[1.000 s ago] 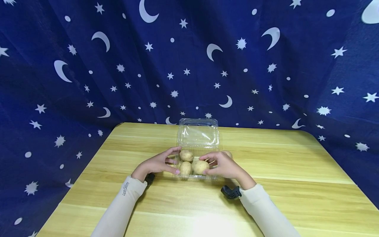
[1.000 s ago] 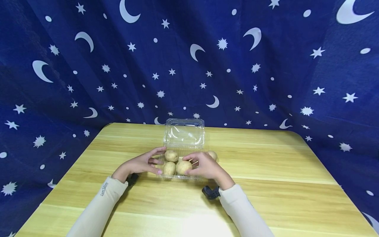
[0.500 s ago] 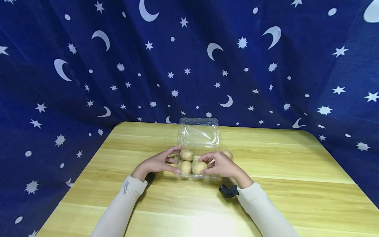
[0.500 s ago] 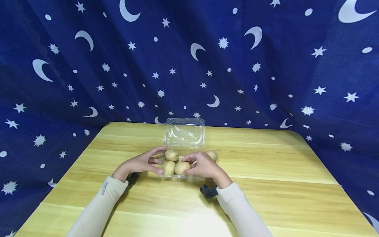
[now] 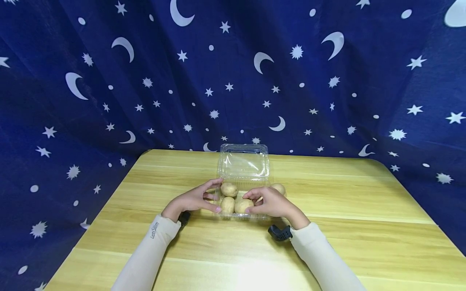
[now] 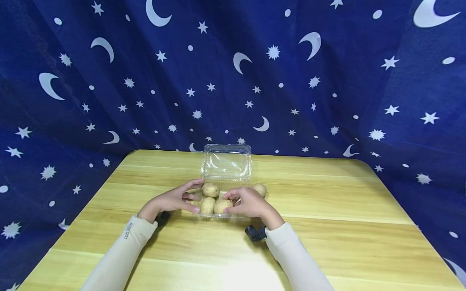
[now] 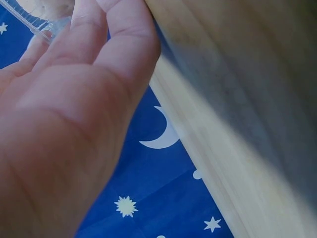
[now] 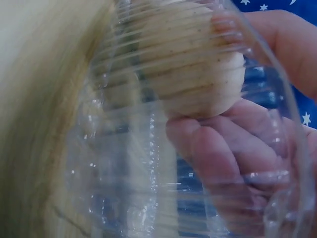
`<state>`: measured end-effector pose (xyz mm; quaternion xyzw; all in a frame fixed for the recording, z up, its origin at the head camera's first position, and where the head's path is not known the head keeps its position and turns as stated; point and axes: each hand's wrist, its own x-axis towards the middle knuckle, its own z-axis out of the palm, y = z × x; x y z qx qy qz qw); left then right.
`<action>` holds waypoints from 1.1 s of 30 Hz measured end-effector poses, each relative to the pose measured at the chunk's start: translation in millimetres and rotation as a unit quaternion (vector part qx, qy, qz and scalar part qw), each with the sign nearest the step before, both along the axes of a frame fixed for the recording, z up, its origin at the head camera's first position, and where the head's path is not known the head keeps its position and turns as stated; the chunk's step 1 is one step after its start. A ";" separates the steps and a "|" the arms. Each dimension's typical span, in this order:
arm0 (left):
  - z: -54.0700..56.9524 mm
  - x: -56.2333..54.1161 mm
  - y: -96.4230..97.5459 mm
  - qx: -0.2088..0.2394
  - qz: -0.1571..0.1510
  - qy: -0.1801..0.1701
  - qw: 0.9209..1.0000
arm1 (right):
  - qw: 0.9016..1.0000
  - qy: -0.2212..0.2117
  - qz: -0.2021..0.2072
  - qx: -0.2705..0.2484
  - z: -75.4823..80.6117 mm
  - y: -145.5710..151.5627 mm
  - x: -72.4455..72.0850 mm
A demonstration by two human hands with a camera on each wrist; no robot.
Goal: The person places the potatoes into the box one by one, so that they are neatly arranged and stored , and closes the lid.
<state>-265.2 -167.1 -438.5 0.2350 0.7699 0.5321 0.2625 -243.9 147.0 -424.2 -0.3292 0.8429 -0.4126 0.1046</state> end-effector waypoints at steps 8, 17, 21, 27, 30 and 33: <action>0.5 0.3 -0.4 0.002 0.001 0.000 1.000 | 1.000 0.006 -0.005 0.005 -1.8 -0.1 -1.9; 1.2 2.1 -0.3 -0.003 0.004 0.003 1.000 | 0.999 0.025 -0.009 0.029 -0.9 -0.6 0.5; 1.2 2.1 -0.5 -0.001 0.003 0.001 1.000 | 1.000 0.019 -0.008 0.023 -0.2 -1.0 1.6; 0.7 1.2 -0.4 -0.001 -0.001 0.003 1.000 | 1.000 0.000 -0.011 0.014 0.9 -0.7 1.9; 0.5 0.9 -0.2 0.000 -0.001 0.001 1.000 | 1.000 -0.002 -0.014 0.013 1.6 0.3 1.5; 0.6 0.9 0.1 -0.001 0.000 0.000 1.000 | 1.000 -0.003 -0.012 0.008 2.1 2.0 0.7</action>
